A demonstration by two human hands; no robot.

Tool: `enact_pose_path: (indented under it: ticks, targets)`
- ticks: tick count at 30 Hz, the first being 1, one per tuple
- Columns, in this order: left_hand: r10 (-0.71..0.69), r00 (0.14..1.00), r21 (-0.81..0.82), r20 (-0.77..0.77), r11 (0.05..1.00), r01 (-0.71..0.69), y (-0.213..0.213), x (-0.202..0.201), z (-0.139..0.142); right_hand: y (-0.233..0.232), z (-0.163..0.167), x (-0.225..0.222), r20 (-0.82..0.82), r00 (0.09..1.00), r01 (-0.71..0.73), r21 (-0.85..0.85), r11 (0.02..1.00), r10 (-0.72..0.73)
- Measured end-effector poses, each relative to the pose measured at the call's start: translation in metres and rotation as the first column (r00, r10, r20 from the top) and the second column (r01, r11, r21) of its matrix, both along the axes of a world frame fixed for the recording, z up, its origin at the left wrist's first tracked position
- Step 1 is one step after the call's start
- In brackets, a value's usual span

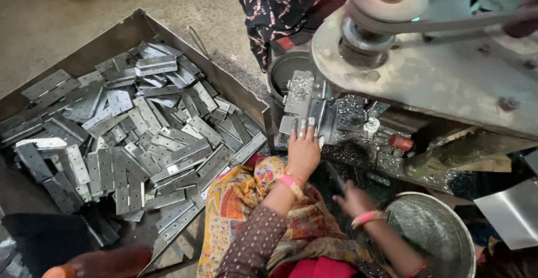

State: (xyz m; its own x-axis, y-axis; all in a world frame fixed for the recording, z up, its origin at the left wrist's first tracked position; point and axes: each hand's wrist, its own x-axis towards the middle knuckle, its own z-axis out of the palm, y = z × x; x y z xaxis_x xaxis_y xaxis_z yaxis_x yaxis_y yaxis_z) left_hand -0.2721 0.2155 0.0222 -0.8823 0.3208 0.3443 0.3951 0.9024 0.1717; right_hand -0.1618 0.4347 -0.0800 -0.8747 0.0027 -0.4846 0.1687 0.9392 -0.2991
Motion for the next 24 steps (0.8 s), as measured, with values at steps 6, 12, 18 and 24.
enact_pose_path:
  ticks: [6, 12, 18, 24]
  targets:
    - [0.044, 0.997, -0.141, -0.061, 0.989, -0.052, 0.018, -0.034, -0.011, 0.000, -0.006, 0.004, -0.181, 0.983, 0.023, -0.015, 1.000, -0.025]
    - [0.025, 1.000, -0.027, -0.005, 0.999, -0.025, 0.011, -0.028, -0.002, -0.010, -0.047, 0.041, -0.226, 0.969, 0.088, -0.062, 0.994, -0.100]
    - [0.003, 0.992, -0.032, -0.129, 0.999, -0.007, 0.017, -0.026, 0.005, 0.009, -0.010, -0.002, -0.092, 0.996, -0.013, 0.017, 1.000, 0.015]
    - [-0.017, 0.997, -0.022, 0.081, 1.000, 0.019, 0.036, -0.054, 0.000, 0.005, -0.015, 0.009, -0.147, 0.987, 0.053, -0.040, 0.998, -0.058]
